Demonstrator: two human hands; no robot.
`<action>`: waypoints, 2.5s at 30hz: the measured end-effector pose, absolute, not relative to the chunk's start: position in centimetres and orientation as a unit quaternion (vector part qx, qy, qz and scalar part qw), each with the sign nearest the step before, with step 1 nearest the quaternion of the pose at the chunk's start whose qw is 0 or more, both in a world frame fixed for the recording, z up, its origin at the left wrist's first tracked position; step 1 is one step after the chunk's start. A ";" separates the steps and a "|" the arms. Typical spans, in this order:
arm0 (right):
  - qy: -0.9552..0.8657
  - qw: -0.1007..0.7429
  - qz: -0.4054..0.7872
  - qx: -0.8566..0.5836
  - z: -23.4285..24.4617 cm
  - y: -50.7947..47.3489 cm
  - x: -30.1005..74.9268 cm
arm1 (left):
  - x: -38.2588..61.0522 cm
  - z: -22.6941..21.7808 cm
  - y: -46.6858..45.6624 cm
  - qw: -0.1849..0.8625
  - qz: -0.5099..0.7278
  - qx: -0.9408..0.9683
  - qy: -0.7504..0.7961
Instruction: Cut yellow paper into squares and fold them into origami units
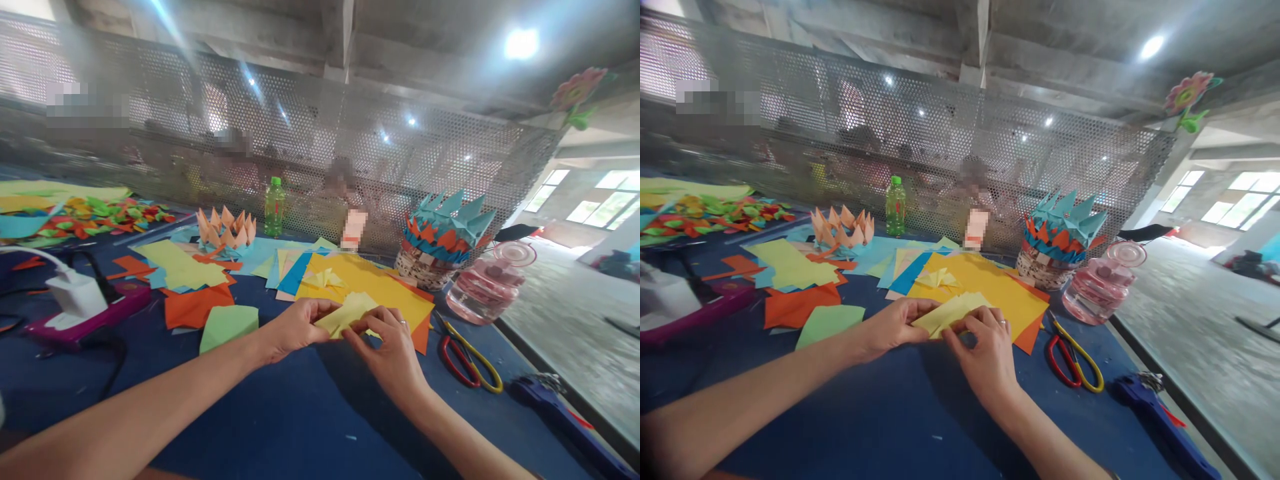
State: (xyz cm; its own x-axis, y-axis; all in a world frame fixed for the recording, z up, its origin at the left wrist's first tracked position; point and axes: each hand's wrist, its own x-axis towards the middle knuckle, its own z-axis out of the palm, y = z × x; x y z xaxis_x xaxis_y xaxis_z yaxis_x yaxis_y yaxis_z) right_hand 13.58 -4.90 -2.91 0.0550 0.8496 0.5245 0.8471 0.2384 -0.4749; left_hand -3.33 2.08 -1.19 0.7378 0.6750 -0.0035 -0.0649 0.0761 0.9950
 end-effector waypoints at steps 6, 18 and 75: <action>-0.686 0.380 0.001 -0.621 -3.0 -4.9 13.5 | -3.4 -1.5 2.1 0.695 0.262 0.620 0.253; -0.683 0.383 -0.010 -0.622 -2.9 -5.1 13.2 | -3.0 -1.7 1.9 0.671 0.289 0.624 0.277; -0.585 0.500 0.265 -0.582 -3.2 -4.9 13.3 | -3.1 -2.0 2.2 0.571 0.252 0.701 0.346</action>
